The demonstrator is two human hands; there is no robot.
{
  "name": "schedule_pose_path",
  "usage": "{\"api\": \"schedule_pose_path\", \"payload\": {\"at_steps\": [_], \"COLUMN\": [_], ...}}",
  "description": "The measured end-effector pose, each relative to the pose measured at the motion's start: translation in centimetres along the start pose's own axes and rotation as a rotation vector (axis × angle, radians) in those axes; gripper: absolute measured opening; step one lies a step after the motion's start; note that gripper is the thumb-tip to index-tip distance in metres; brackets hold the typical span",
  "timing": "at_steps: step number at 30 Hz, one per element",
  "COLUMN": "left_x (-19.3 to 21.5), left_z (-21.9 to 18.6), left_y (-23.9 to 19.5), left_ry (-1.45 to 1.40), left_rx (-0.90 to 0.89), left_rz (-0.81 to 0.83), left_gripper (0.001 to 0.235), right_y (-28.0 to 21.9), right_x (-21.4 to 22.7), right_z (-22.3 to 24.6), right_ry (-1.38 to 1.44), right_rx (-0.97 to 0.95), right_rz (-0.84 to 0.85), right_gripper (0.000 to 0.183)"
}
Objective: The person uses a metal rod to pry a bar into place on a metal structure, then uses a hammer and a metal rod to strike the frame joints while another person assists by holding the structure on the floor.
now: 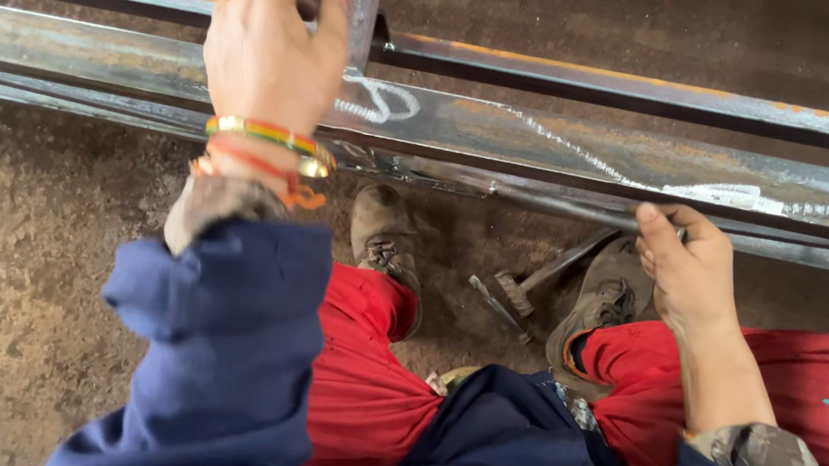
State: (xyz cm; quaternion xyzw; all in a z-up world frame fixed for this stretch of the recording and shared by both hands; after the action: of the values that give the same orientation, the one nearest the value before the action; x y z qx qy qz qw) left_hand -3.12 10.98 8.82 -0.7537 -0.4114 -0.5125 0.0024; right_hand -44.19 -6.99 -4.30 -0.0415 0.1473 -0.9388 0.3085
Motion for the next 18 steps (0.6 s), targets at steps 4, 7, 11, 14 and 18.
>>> {"api": "schedule_pose_path", "payload": {"at_steps": [4, 7, 11, 14, 18], "left_x": [-4.8, -7.4, -7.7, -7.4, -6.6], "left_z": [3.3, 3.9, 4.2, 4.2, 3.4], "left_y": [0.7, 0.2, -0.4, -0.2, 0.0], "left_ry": [0.272, 0.329, 0.232, 0.231, 0.236], "left_rx": [0.181, 0.221, 0.29, 0.337, 0.348], "left_rz": [0.11, 0.185, 0.191, 0.212, 0.186], "left_gripper": [0.056, 0.068, 0.07, 0.07, 0.067], "right_y": [0.9, 0.5, -0.4, -0.6, -1.1], "right_x": [-2.5, -3.6, -3.8, -4.8, -6.9], "right_z": [-0.9, -0.8, 0.0, 0.6, 0.6], "right_ry": [-0.175, -0.139, -0.066, -0.111, -0.377], "right_rx": [0.016, 0.067, 0.137, 0.212, 0.293], "right_rz": [-0.03, -0.009, -0.104, -0.16, -0.216], "right_gripper": [0.026, 0.025, 0.024, 0.026, 0.031]}}
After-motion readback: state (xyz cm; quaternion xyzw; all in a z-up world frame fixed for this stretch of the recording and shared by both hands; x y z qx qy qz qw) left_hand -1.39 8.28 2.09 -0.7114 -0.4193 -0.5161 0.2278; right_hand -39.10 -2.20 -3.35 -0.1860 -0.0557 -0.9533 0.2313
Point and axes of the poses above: each hand's wrist, its own y-axis towards the middle knuckle, its own x-axis out of the back of the hand, z = x × y, the point moved 5 cm from there along y, towards the middle knuckle, and after that the axes turned 5 degrees about z, right-handed, at the moved point
